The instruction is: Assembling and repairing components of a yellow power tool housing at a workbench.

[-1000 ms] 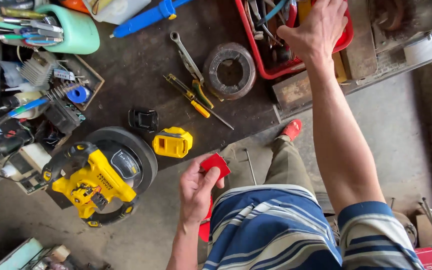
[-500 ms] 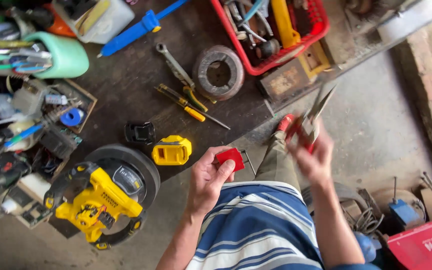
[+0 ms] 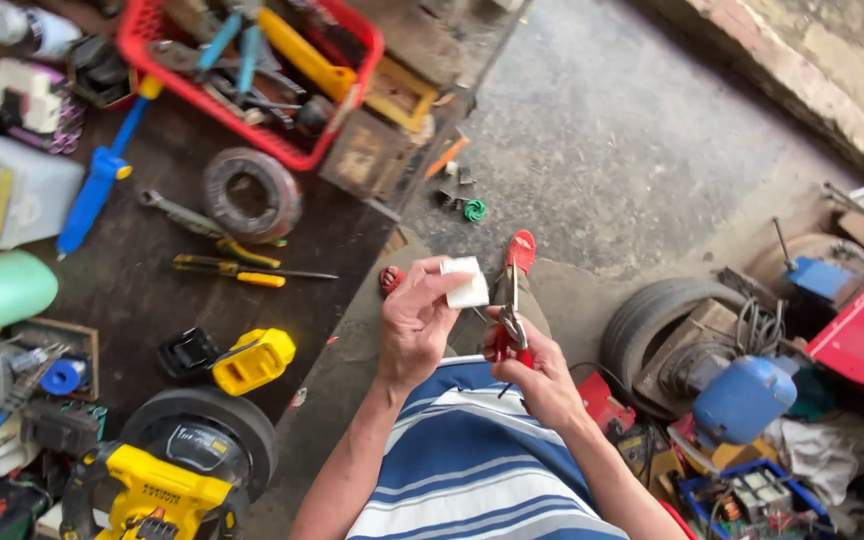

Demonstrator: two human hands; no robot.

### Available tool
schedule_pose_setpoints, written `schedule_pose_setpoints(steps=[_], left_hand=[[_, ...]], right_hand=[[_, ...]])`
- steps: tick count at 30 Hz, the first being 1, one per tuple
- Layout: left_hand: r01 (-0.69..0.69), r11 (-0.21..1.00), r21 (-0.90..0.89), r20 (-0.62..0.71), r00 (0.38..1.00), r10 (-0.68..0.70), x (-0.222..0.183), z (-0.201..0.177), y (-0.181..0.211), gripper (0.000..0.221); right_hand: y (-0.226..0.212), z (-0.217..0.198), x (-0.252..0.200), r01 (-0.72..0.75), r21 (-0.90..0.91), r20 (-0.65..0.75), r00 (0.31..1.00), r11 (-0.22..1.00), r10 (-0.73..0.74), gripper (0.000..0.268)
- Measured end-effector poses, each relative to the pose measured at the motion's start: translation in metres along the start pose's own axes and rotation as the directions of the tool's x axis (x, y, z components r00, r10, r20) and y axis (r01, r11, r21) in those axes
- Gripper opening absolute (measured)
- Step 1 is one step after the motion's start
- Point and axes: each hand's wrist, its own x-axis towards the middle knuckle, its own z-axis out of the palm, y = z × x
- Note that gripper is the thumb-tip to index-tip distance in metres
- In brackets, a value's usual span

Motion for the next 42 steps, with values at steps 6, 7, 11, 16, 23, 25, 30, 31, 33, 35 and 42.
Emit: schedule_pose_setpoints(steps=[6, 7, 11, 16, 23, 25, 30, 31, 33, 35, 42], left_hand=[[0.065, 0.993, -0.098, 0.075, 0.995, -0.058, 0.019, 0.089, -0.018, 0.040], [0.049, 0.998, -0.044, 0.018, 0.999, -0.048, 0.022, 0.104, -0.027, 0.031], [0.099, 0.994, -0.048, 0.045, 0.994, -0.097, 0.033, 0.153, -0.026, 0.039], [0.290, 0.952, -0.100, 0.039, 0.957, -0.288, 0.039, 0.187, -0.025, 0.043], [0.375, 0.908, -0.186, -0.040, 0.921, -0.388, 0.037, 0.206, -0.030, 0.042], [0.376, 0.915, -0.148, -0.019, 0.924, -0.383, 0.038, 0.205, -0.027, 0.041], [0.347, 0.933, -0.091, -0.046, 0.935, -0.352, 0.038, 0.202, -0.026, 0.040], [0.337, 0.937, -0.094, -0.059, 0.937, -0.343, 0.039, 0.202, -0.023, 0.039], [0.332, 0.940, -0.085, -0.055, 0.940, -0.337, 0.039, 0.199, -0.022, 0.039], [0.325, 0.943, -0.075, -0.054, 0.943, -0.329, 0.040, 0.195, -0.020, 0.038], [0.307, 0.951, -0.037, -0.015, 0.951, -0.308, 0.036, 0.190, -0.020, 0.037]], right_hand=[[-0.015, -0.056, -0.013, -0.026, 0.075, -0.070, 0.997, 0.997, 0.032, 0.057], [-0.015, -0.066, -0.014, -0.013, 0.032, -0.104, 0.994, 0.999, 0.016, 0.049], [-0.049, -0.093, -0.024, 0.030, 0.013, -0.176, 0.984, 0.999, -0.027, 0.041], [-0.042, -0.121, -0.032, 0.068, 0.041, -0.215, 0.975, 0.997, -0.057, 0.041], [-0.018, -0.139, -0.024, 0.097, 0.055, -0.213, 0.973, 0.994, -0.083, 0.046], [-0.011, -0.140, -0.020, 0.118, 0.041, -0.215, 0.971, 0.992, -0.107, 0.046], [-0.023, -0.131, -0.019, 0.126, 0.042, -0.200, 0.973, 0.991, -0.115, 0.050], [-0.033, -0.128, -0.020, 0.119, 0.025, -0.190, 0.975, 0.993, -0.112, 0.053], [-0.034, -0.127, -0.019, 0.121, 0.008, -0.189, 0.975, 0.993, -0.117, 0.055], [-0.031, -0.126, -0.017, 0.123, -0.009, -0.185, 0.975, 0.992, -0.122, 0.057], [-0.005, -0.118, -0.012, 0.140, -0.012, -0.219, 0.966, 0.990, -0.139, 0.053]])
